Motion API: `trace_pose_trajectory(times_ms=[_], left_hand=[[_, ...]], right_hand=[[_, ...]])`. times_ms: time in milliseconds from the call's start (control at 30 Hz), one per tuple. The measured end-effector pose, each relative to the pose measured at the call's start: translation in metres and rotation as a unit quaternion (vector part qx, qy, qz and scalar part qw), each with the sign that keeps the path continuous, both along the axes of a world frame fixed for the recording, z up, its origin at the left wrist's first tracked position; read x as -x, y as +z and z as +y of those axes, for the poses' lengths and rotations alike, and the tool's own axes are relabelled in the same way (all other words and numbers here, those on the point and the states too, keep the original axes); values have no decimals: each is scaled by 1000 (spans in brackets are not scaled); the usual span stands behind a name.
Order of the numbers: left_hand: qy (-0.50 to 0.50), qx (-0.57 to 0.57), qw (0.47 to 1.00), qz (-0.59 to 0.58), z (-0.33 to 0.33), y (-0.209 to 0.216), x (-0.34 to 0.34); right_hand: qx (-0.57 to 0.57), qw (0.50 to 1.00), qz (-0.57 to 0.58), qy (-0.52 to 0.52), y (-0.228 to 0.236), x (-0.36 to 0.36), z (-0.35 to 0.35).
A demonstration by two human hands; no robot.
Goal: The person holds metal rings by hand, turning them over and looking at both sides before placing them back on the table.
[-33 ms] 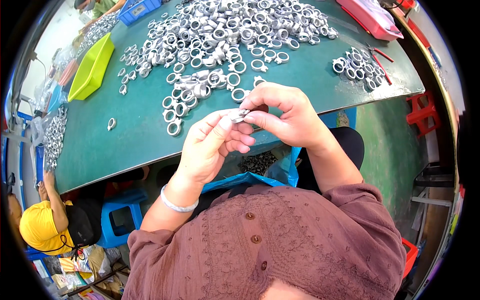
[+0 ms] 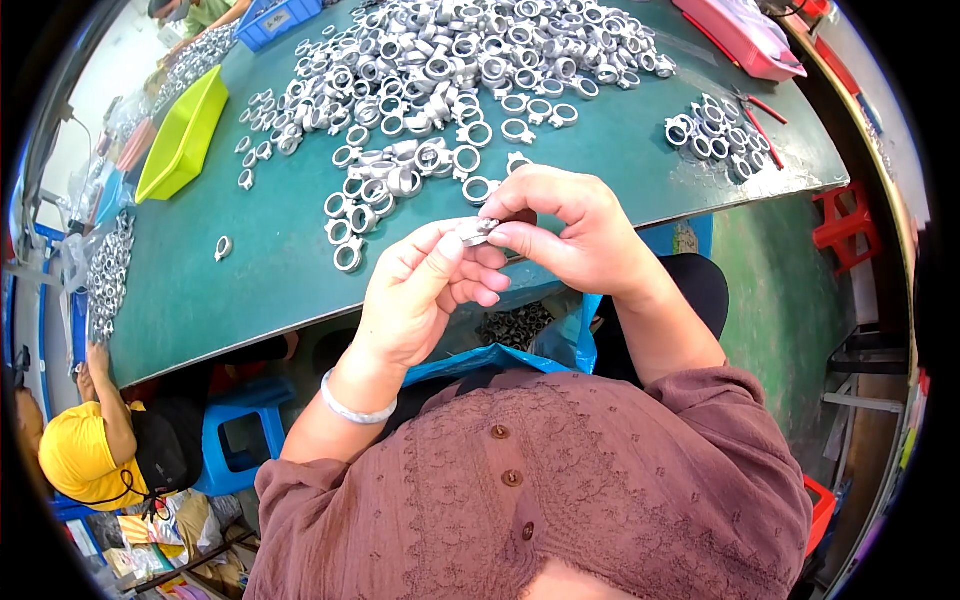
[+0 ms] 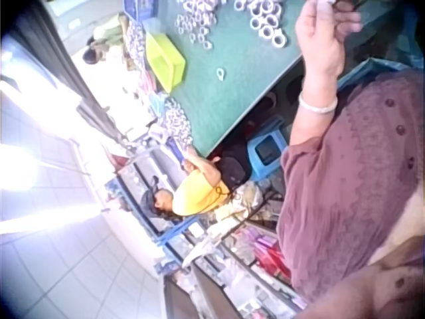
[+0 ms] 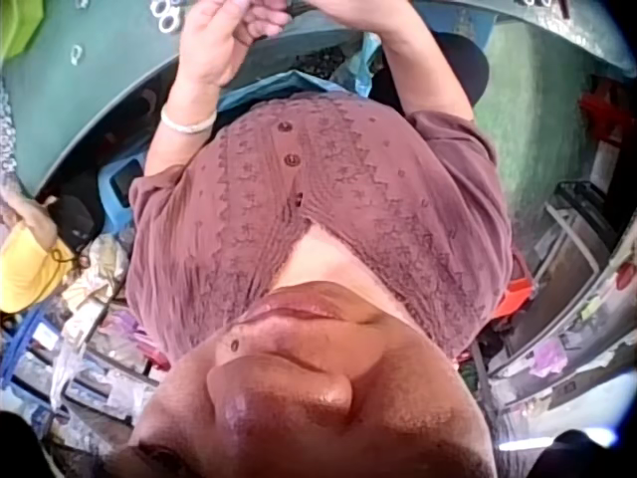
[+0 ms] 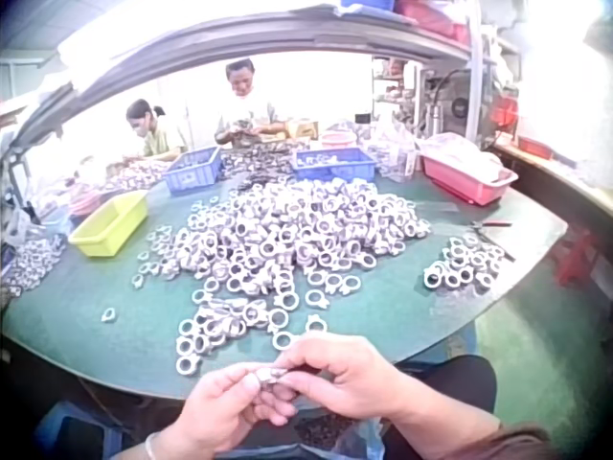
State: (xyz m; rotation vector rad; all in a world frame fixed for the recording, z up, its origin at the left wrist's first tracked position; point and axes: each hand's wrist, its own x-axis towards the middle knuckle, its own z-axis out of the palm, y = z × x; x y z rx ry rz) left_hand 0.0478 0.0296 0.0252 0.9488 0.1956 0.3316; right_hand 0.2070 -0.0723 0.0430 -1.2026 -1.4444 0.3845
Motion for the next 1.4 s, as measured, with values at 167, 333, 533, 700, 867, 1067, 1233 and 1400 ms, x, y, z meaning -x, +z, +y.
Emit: trace_pose_trajectory(times_ms=[167,333,533,700,867,1067,1233,1400], left_hand=[[-19,11,1000,-14,3,-4,-1],[-39,52,997,-42,7,-8,-2],[-55,72,995,-49,9,-11,-2],[-59,65,995,-45,8,-9,-2],[-62,66,995,-38,7,-6,-1],[-48,59,997,-7,5,-2,1],[-37,51,998,16,5,0,1],[-33,52,998,25,4,1,2]], right_hand=[[-14,1000,-13,5,-1,0,0],[-20,1000,5,14,-2,2,0],[-31,999,-21,9,-1,3,1],[-28,999,-16,10,0,4,0],[13,999,41,16,1,5,-3],[1,999,41,19,1,3,-3],[17,998,56,19,-2,0,-2],[31,996,82,22,-3,1,-2]])
